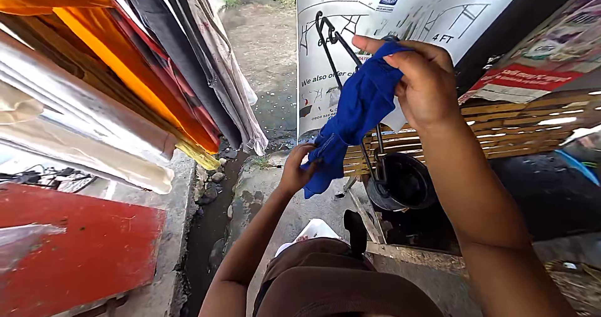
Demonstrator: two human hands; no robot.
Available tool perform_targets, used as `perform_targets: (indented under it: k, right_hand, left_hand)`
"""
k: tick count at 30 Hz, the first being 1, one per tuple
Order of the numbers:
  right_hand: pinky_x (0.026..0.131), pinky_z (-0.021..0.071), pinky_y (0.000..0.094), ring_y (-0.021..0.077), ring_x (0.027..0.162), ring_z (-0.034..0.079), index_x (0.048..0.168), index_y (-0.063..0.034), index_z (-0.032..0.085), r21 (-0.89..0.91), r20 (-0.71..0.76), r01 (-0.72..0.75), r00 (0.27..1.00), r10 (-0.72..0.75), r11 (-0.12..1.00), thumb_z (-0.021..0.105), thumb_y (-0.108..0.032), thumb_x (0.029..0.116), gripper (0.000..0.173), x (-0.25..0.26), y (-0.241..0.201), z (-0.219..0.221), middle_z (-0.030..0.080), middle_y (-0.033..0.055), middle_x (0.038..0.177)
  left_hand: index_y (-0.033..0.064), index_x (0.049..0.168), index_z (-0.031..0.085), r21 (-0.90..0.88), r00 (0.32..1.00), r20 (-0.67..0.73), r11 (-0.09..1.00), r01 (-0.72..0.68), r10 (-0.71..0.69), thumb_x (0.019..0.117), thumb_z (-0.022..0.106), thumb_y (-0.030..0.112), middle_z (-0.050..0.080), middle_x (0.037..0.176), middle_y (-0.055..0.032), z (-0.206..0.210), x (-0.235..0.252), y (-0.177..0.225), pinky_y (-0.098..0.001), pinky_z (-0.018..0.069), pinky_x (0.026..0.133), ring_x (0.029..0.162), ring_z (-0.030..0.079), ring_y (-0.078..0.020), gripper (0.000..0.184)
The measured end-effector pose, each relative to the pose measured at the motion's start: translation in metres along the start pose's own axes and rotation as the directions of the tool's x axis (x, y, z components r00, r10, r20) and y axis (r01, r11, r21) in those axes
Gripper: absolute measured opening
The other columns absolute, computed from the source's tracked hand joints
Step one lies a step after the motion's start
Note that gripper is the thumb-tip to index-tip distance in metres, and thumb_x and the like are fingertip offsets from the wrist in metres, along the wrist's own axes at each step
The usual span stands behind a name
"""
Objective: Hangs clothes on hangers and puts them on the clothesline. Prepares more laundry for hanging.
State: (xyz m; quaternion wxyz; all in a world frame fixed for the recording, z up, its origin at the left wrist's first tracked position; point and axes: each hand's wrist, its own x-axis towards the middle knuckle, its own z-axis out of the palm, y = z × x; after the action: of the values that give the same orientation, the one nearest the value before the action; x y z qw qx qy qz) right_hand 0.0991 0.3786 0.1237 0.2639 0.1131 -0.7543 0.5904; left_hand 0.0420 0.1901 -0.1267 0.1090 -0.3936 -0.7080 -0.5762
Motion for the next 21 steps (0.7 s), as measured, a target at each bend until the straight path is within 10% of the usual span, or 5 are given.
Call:
perform_targets:
  k: [5, 10, 16, 21]
  right_hand:
    - [0.096, 0.0514, 0.0195, -0.0025, 0.111, 0.064, 0.122, 0.0035, 0.068, -0.187, 0.087, 0.022, 0.996, -0.006, 0.982, 0.040, -0.013, 0.1040, 0.037, 0.005, 0.021, -0.015, 0.069, 0.0067, 0.130]
    - [0.098, 0.0508, 0.0230, -0.0004, 0.110, 0.065, 0.111, 0.0013, 0.074, -0.381, 0.250, 0.106, 0.968, -0.008, 0.919, 0.044, -0.014, 0.0986, 0.036, 0.011, 0.048, -0.057, 0.071, 0.0071, 0.126]
    - [0.085, 0.0525, 0.0248, 0.0031, 0.100, 0.066, 0.116, 0.0000, 0.073, -0.489, 0.352, 0.026, 0.921, 0.170, 0.872, 0.044, -0.014, 0.0997, 0.036, 0.002, 0.064, -0.076, 0.069, 0.0106, 0.129]
    - [0.100, 0.0495, 0.0304, 0.0090, 0.119, 0.064, 0.111, 0.0003, 0.074, -0.500, 0.385, 0.057, 0.909, 0.163, 0.864, 0.044, -0.014, 0.0998, 0.035, 0.004, 0.066, -0.066, 0.068, 0.0105, 0.133]
  left_hand:
    - [-0.0008, 0.087, 0.060, -0.226, 0.962, 0.269, 0.967, 0.113, -0.050, 0.0948, 0.064, 0.013, 0.061, 0.077, -0.0008, -0.025, 0.022, 0.032, -0.0202, 0.0524, 0.070, 0.072, 0.059, 0.0002, 0.016]
    - [0.0100, 0.101, 0.052, -0.292, 0.962, 0.243, 0.935, 0.199, -0.129, 0.0940, 0.068, 0.013, 0.062, 0.077, 0.0094, -0.063, 0.029, 0.058, -0.0200, 0.0537, 0.069, 0.070, 0.060, 0.0034, 0.017]
    - [0.0254, 0.123, 0.074, -0.528, 0.893, 0.405, 0.847, 0.055, 0.194, 0.1022, 0.062, 0.036, 0.072, 0.114, 0.0179, -0.112, 0.030, 0.084, -0.0154, 0.0528, 0.092, 0.104, 0.064, 0.0080, 0.026]
    - [0.0145, 0.149, 0.053, -0.507, 0.780, 0.568, 0.859, 0.078, 0.264, 0.0971, 0.067, 0.009, 0.062, 0.137, 0.0010, -0.125, 0.024, 0.106, -0.0204, 0.0548, 0.095, 0.116, 0.061, -0.0014, 0.054]
